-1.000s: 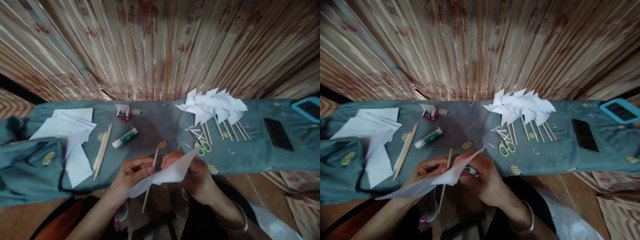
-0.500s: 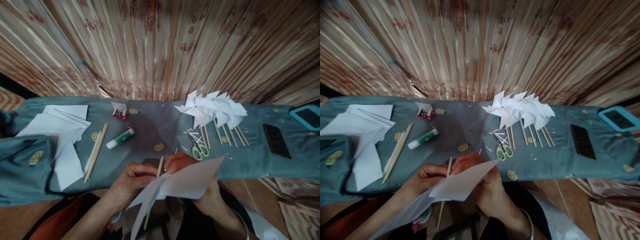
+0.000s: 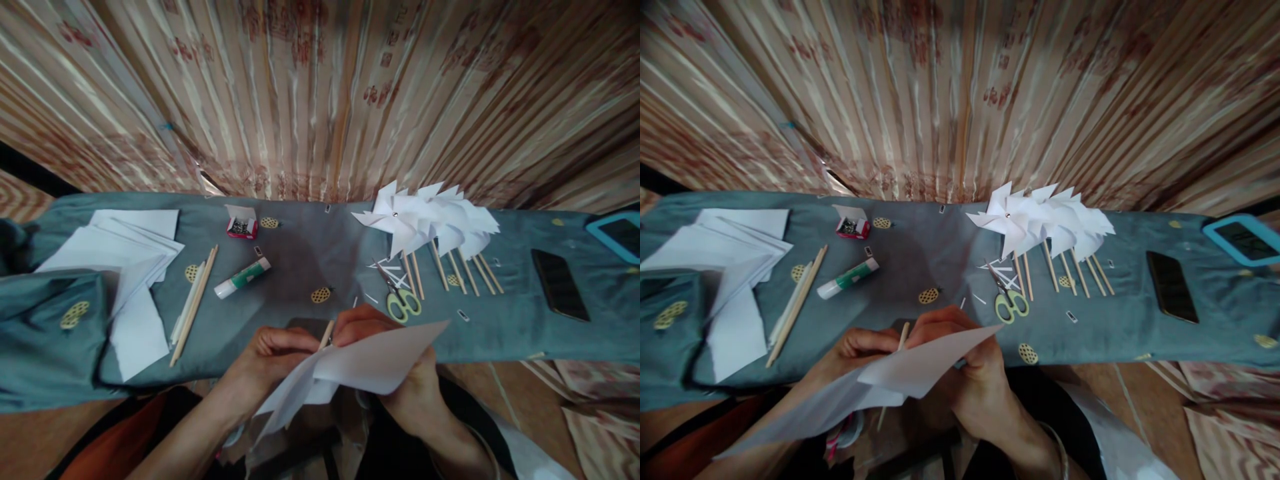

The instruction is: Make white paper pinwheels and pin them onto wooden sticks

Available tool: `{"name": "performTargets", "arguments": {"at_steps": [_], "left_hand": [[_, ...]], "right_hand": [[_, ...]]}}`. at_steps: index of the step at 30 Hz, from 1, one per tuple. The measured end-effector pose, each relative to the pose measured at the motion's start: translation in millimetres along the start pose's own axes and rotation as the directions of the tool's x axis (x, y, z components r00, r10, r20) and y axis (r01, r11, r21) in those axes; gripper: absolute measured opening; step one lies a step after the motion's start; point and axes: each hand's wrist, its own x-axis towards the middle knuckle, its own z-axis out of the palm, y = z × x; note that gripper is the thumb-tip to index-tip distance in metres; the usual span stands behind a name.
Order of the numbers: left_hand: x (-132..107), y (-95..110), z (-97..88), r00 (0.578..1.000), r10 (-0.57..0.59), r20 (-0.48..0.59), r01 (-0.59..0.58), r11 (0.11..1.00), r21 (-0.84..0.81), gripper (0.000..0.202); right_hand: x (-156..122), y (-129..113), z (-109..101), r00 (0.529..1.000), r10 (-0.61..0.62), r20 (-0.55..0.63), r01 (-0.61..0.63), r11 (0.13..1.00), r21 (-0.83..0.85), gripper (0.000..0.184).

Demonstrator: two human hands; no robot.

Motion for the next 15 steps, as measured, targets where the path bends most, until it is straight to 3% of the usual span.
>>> {"name": "performTargets", "arguments": {"at_steps": [5, 15], "left_hand": [[-3.0, 0.3, 1.8, 0.999, 0.005, -0.033, -0.006, 1.000, -0.013, 0.011], [-4.0, -0.3, 0.1, 0.999, 0.038, -0.028, -0.038, 0.999, 0.003, 0.014]], "right_hand": [[1.0, -0.9, 1.3, 1.000, 0.013, -0.004, -0.013, 0.999, -0.035, 0.012], [3.0, -4.1, 1.5, 1.000, -0.013, 0.009, 0.014, 0.999, -0.043, 0.039]]}}
